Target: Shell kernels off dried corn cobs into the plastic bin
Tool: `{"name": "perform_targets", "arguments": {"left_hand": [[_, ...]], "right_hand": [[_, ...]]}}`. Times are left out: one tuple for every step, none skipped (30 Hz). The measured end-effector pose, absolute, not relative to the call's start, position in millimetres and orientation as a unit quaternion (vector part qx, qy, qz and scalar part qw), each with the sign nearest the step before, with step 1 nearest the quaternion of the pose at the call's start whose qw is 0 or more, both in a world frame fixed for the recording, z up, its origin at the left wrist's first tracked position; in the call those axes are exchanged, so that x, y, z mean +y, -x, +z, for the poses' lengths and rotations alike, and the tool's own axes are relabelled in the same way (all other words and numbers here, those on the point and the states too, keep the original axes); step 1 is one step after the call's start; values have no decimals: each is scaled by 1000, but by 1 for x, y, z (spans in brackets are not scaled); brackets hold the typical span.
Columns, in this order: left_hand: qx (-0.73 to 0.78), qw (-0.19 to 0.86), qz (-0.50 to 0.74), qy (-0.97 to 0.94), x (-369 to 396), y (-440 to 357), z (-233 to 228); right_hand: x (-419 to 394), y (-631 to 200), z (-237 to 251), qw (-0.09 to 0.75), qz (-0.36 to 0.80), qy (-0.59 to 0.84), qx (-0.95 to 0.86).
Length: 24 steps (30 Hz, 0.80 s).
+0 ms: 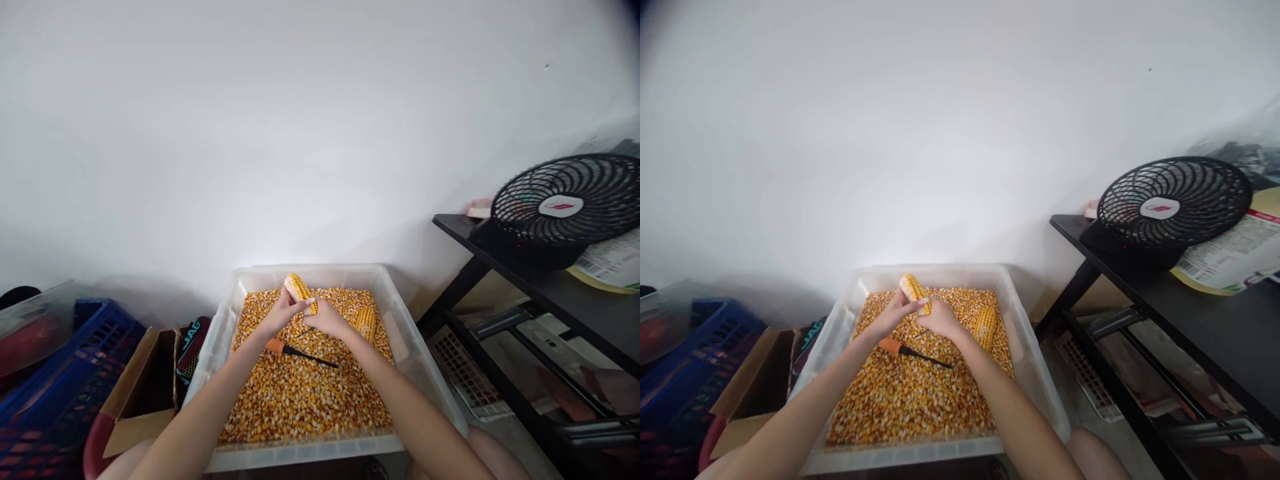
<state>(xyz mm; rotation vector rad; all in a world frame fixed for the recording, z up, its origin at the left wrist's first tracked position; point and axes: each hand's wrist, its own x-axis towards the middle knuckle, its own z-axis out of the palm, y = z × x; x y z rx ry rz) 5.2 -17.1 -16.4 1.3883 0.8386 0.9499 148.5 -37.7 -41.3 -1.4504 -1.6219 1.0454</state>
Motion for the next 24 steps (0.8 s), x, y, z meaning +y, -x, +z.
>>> {"name": "perform_targets", "arguments": {"left_hand": [[356, 590, 404, -602, -17, -4, -15], [350, 592, 399, -607, -17, -4, -15], [344, 596, 394, -609, -16, -3, -14], [335, 604, 388, -611, -16, -3, -13], [325, 612, 382, -612, -16, -2, -13], [316, 619, 380, -611, -16, -2, -13], [312, 622, 382, -608, -16, -3, -14], [316, 621, 388, -603, -16, -3, -15], [329, 616, 398, -595, -16, -4, -16], [349, 608, 410, -583, -16, -5, -18], [371, 600, 419, -572, -15, -6, -19], [387, 595, 423, -563, -15, -7, -20], [395, 592, 424, -561, -16, -7, -20], [394, 590, 423, -564, -16, -7, -20], [388, 588, 421, -571, -16, -6, -19], [380, 586, 417, -581, -16, -5, -17], [375, 583, 411, -592, -17, -4, -15], [371, 581, 405, -601, -17, -3, -13], [368, 580, 397, -609, -18, -2, -10], [364, 580, 390, -616, -18, -1, -8], [360, 581, 383, -622, -18, -1, -7], [354, 582, 380, -626, -19, 0, -5], [349, 583, 380, -627, -19, -1, -5], [346, 586, 383, -625, -19, -1, -5]], "right_hand": [[-38, -149, -42, 356, 420, 552, -626], [-37, -150, -42, 357, 435, 542, -624], [-37, -151, -42, 359, 448, 533, -621], [-37, -151, -41, 364, 455, 526, -619], [-37, -152, -41, 370, 456, 520, -620], [-37, -152, -40, 377, 449, 517, -624], [-37, -152, -40, 381, 435, 518, -630], [-37, -151, -39, 380, 415, 525, -639], [-37, -151, -39, 374, 390, 537, -649], [-38, -150, -39, 364, 362, 551, -658], [-38, -149, -39, 353, 337, 565, -665], [-39, -149, -40, 343, 321, 576, -670], [-39, -149, -40, 335, 314, 579, -674], [-39, -149, -40, 332, 316, 576, -677], [-39, -149, -40, 330, 325, 571, -678], [-39, -150, -40, 328, 335, 564, -679], [-39, -151, -39, 326, 345, 559, -680], [-38, -153, -38, 322, 356, 554, -680], [-38, -155, -38, 316, 370, 550, -679], [-37, -157, -37, 310, 384, 545, -677], [-36, -159, -36, 305, 398, 540, -676], [-35, -160, -36, 301, 409, 535, -675], [-35, -161, -35, 300, 415, 533, -674], [-34, -162, -35, 301, 413, 533, -674]]}}
